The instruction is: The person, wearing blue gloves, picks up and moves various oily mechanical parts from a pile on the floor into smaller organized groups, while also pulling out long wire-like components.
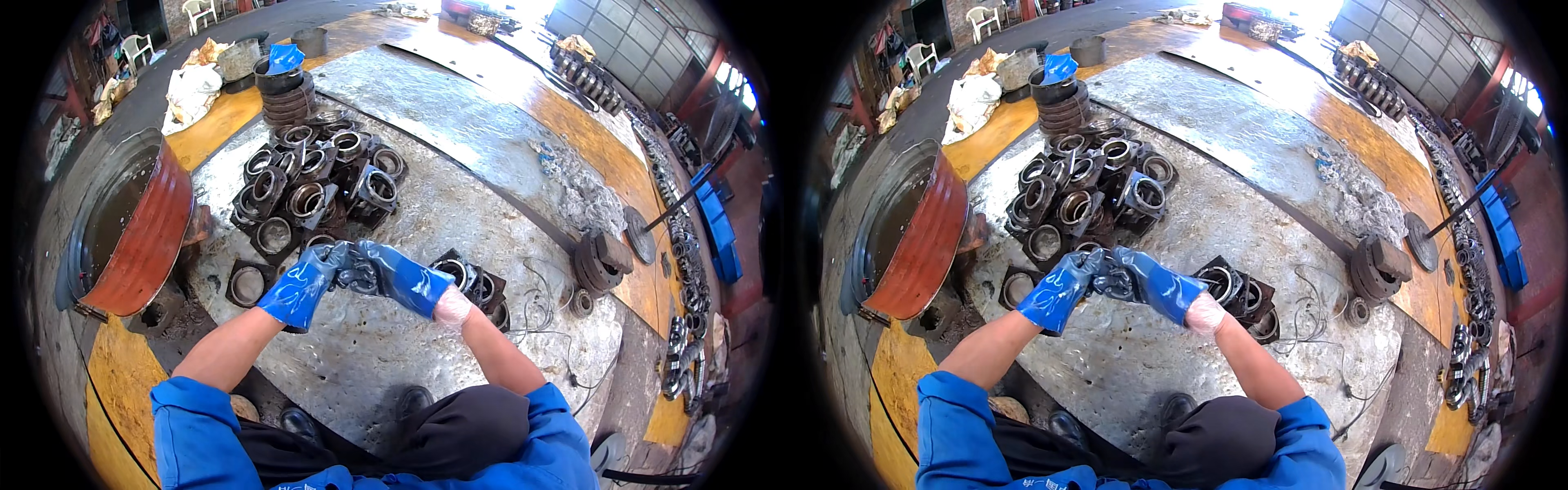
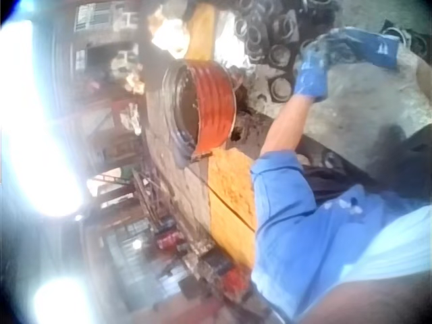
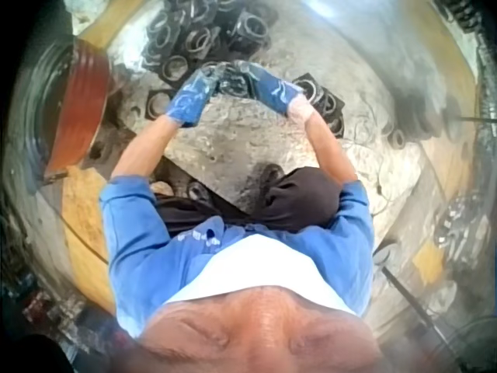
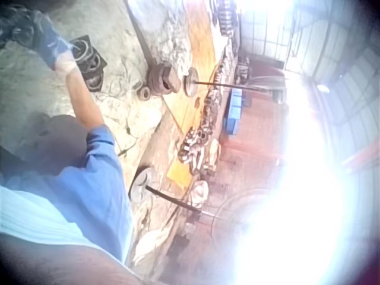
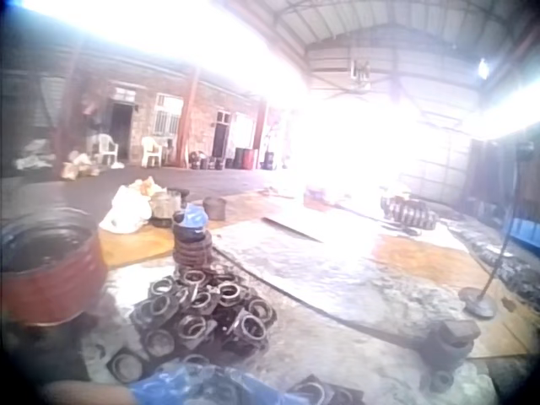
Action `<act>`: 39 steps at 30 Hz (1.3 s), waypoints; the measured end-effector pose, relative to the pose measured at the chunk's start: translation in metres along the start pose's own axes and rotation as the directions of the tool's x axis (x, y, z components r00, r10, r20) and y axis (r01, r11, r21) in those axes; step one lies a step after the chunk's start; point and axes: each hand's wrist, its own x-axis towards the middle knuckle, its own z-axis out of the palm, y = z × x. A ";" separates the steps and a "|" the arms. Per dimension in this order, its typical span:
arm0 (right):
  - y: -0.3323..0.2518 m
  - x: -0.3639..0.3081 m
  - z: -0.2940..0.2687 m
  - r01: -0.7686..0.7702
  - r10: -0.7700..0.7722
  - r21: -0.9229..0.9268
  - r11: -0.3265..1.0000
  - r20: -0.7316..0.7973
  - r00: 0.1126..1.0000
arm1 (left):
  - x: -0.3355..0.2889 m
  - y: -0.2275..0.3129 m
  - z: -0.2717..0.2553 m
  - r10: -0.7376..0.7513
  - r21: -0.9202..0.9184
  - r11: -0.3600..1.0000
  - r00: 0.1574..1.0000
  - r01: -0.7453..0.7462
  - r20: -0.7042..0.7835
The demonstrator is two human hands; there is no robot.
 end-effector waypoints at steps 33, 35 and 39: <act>0.042 0.076 -0.062 -0.349 0.127 0.926 -0.142 0.367 0.921 | 0.070 0.086 0.019 0.172 0.282 0.946 0.985 -0.161 -0.016; 0.035 0.076 -0.066 -0.345 0.121 0.931 -0.122 0.359 0.926 | 0.082 0.095 0.010 0.300 0.309 0.903 0.953 -0.299 0.044; 0.036 0.052 -0.082 -0.323 0.165 0.943 -0.078 0.332 0.929 | 0.081 0.135 0.049 0.298 0.162 0.924 0.918 -0.346 0.262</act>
